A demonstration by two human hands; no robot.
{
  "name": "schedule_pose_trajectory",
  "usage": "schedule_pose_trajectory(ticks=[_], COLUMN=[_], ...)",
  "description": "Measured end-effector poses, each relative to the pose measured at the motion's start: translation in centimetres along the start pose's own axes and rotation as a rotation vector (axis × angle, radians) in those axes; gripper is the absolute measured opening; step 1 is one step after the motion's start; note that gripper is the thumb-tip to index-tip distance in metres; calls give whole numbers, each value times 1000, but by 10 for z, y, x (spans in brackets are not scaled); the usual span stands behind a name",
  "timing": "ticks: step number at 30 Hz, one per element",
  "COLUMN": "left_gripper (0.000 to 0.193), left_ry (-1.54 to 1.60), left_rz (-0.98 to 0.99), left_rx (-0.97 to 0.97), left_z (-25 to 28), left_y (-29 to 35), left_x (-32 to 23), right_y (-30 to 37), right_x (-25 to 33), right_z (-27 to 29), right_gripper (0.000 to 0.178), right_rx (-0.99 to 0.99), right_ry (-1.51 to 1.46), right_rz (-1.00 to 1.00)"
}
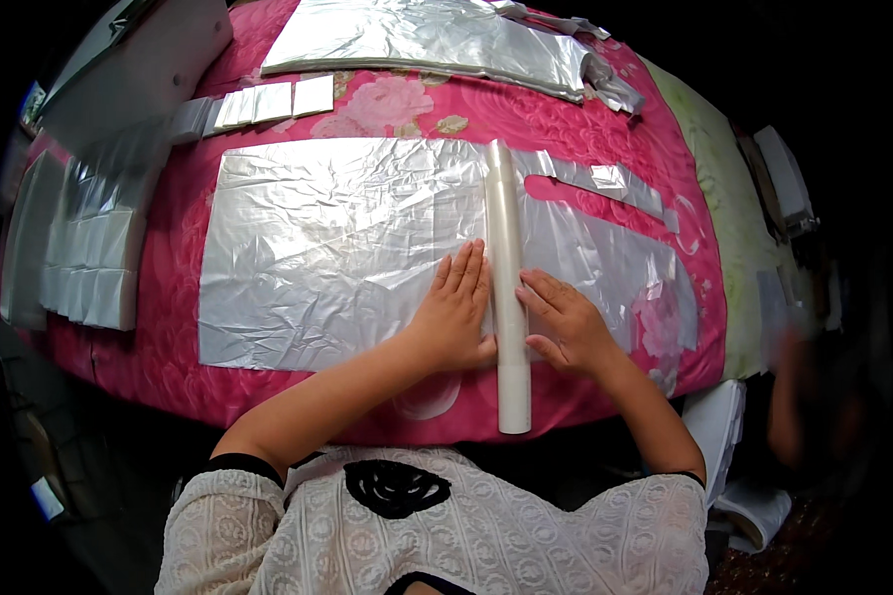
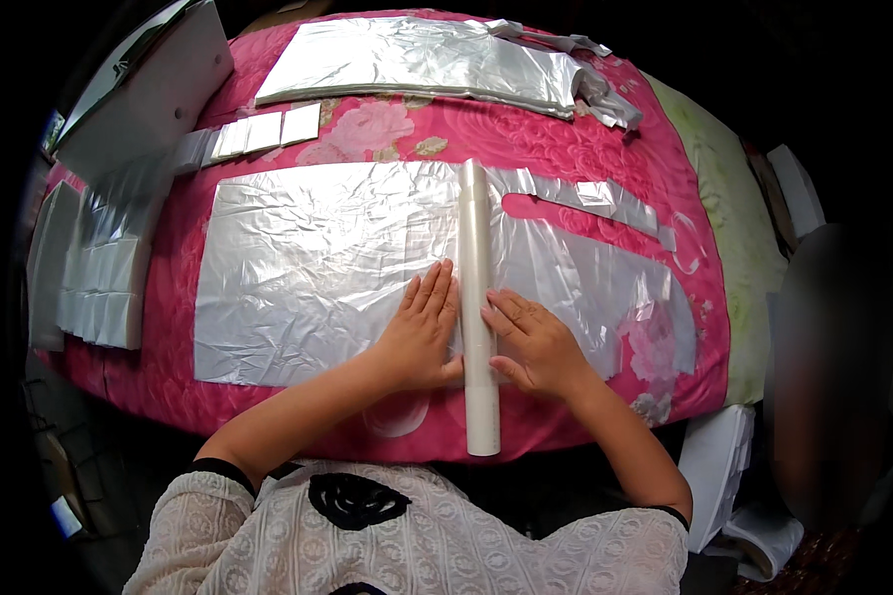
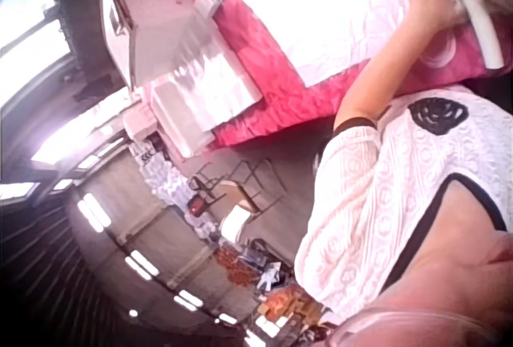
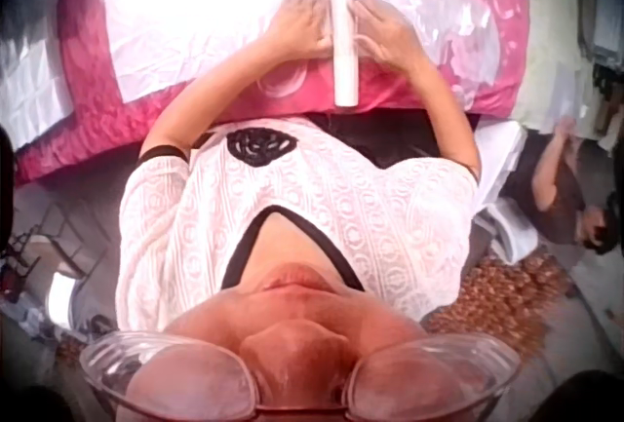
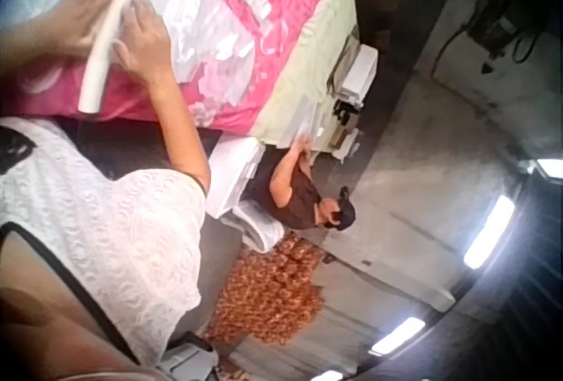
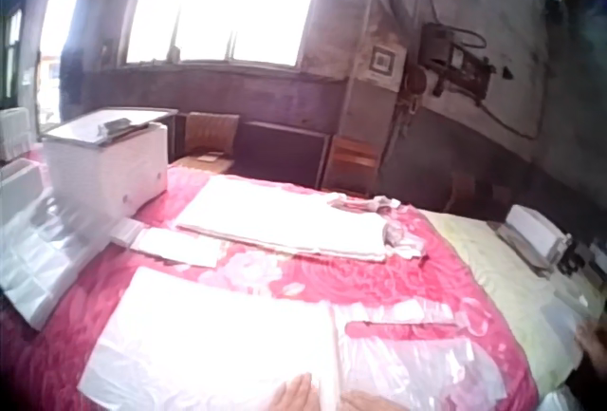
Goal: The person wraps small rectangular items in clear plastic film on a pink floral tablecloth. They unroll the film, place an item, fold the film over, and smooth it with a white cylindrical roller. The wrapped items are stacked on the table.
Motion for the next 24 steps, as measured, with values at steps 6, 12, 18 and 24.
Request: schedule_pose_trajectory(ticks=[6, 12, 18, 24], left_gripper=[71, 51, 49, 46], left_ry=[5, 114, 252, 271], left_rz=[60, 281, 532, 632], left_rx=[-31, -243, -388, -484], left_z=[68, 154, 177, 177], left_y=[42, 128, 223, 255], left_x=[20, 52, 57, 38], right_y=[-28, -120, -184, -241], right_x=[17, 152, 177, 161], right_z=[-20, -54, -54, -112], right_gripper=[55, 51, 38, 48], right_rx=[52, 494, 95, -37], right_ry=[12, -612, -618, -127], right_rz=[125, 528, 612, 587])
Point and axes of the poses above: each hand's wrist, its own y-axis away from the middle knuckle, its own z-axis out of the back of the hand, x = y × z, the point moved 2 cm from there along -y, towards the middle knuckle, and after that the axes turned 6 degrees about y, right-handed, at the moved point
